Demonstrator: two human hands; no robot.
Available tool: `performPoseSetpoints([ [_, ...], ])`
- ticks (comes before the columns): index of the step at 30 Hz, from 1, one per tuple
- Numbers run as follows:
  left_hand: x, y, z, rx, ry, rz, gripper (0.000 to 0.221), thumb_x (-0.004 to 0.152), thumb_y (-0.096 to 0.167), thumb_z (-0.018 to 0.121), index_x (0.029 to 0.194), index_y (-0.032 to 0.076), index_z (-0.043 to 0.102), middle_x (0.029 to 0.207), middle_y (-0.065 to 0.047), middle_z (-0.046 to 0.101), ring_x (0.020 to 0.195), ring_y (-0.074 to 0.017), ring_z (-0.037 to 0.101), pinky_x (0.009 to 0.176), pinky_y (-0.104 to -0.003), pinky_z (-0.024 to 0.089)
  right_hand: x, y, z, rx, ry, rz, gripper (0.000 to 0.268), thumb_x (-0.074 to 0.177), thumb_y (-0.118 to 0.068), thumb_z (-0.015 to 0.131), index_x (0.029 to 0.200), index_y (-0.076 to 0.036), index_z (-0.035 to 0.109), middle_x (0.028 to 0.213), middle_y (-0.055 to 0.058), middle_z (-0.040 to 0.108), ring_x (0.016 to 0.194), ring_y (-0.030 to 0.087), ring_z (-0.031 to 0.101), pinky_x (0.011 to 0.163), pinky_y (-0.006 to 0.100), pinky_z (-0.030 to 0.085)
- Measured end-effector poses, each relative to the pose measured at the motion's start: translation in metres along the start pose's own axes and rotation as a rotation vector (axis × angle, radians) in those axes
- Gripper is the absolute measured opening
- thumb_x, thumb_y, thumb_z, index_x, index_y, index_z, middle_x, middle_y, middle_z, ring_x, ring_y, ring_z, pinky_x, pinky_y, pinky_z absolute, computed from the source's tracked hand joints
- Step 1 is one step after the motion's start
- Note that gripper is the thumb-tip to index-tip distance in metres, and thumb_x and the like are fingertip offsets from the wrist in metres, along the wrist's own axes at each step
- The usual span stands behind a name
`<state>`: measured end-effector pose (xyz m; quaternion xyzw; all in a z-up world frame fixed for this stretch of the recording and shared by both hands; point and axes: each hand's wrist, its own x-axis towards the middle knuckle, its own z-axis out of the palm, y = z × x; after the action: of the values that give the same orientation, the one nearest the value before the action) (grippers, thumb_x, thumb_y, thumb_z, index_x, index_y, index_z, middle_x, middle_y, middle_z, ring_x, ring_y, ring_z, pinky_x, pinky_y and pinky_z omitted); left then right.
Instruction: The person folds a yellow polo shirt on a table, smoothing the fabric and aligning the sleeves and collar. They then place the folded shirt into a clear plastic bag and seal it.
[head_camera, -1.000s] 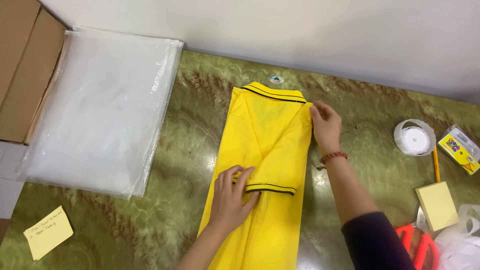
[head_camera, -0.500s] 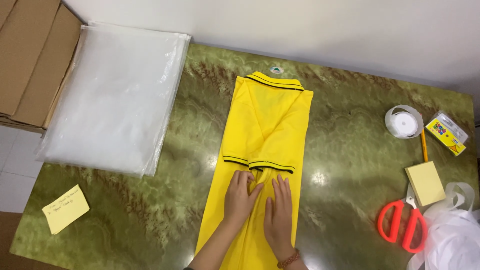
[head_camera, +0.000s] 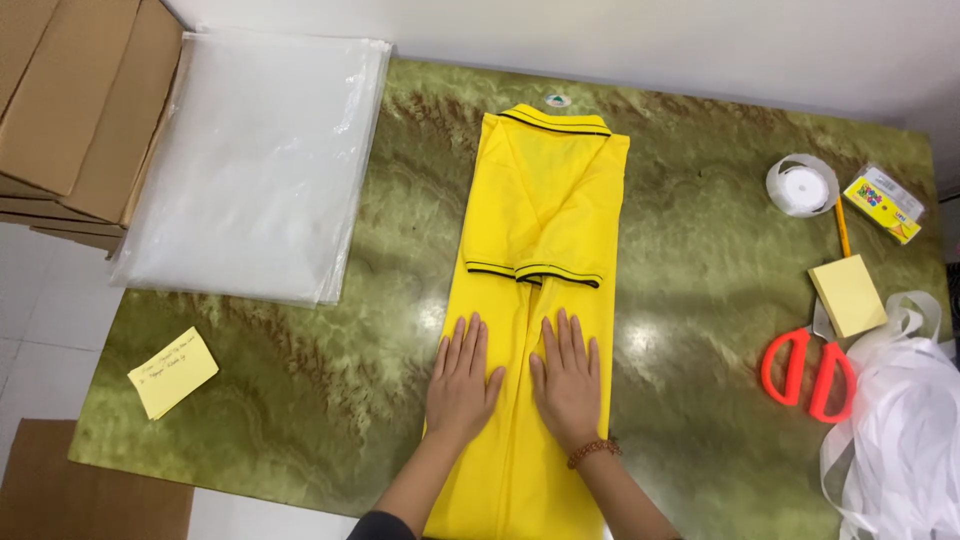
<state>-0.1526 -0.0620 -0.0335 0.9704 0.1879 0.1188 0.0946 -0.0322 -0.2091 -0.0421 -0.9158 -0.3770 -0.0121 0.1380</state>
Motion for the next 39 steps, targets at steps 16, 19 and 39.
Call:
performPoseSetpoints([
  [16, -0.039, -0.002, -0.006, -0.042, -0.004, 0.087, 0.070, 0.114, 0.046, 0.035, 0.170, 0.008, 0.021, 0.179, -0.009, 0.018, 0.165, -0.0268, 0.013, 0.133, -0.043, 0.015, -0.065, -0.016, -0.011, -0.042, 0.039, 0.033, 0.064, 0.112, -0.047, 0.034, 0.170, -0.022, 0.027, 0.179, 0.007, 0.017, 0.166, 0.022, 0.013, 0.133, 0.046, 0.009],
  [19, -0.037, -0.002, -0.007, 0.013, 0.042, 0.097, 0.071, 0.112, 0.048, 0.036, 0.170, 0.011, 0.023, 0.179, -0.009, 0.019, 0.165, -0.0264, 0.015, 0.133, -0.043, 0.016, -0.060, -0.016, -0.010, -0.099, 0.059, 0.070, 0.066, 0.109, -0.050, 0.035, 0.170, -0.026, 0.026, 0.181, 0.006, 0.013, 0.167, 0.021, 0.008, 0.132, 0.049, 0.007],
  [39, 0.053, -0.024, 0.015, -0.187, -0.109, 0.028, 0.062, 0.116, 0.048, 0.031, 0.169, 0.017, 0.030, 0.178, -0.011, 0.020, 0.165, -0.0263, 0.013, 0.133, -0.045, 0.006, 0.027, -0.001, 0.001, 0.004, -0.083, 0.238, 0.057, 0.114, -0.057, 0.028, 0.169, -0.041, 0.028, 0.181, -0.006, 0.013, 0.166, 0.018, 0.008, 0.131, 0.050, -0.004],
])
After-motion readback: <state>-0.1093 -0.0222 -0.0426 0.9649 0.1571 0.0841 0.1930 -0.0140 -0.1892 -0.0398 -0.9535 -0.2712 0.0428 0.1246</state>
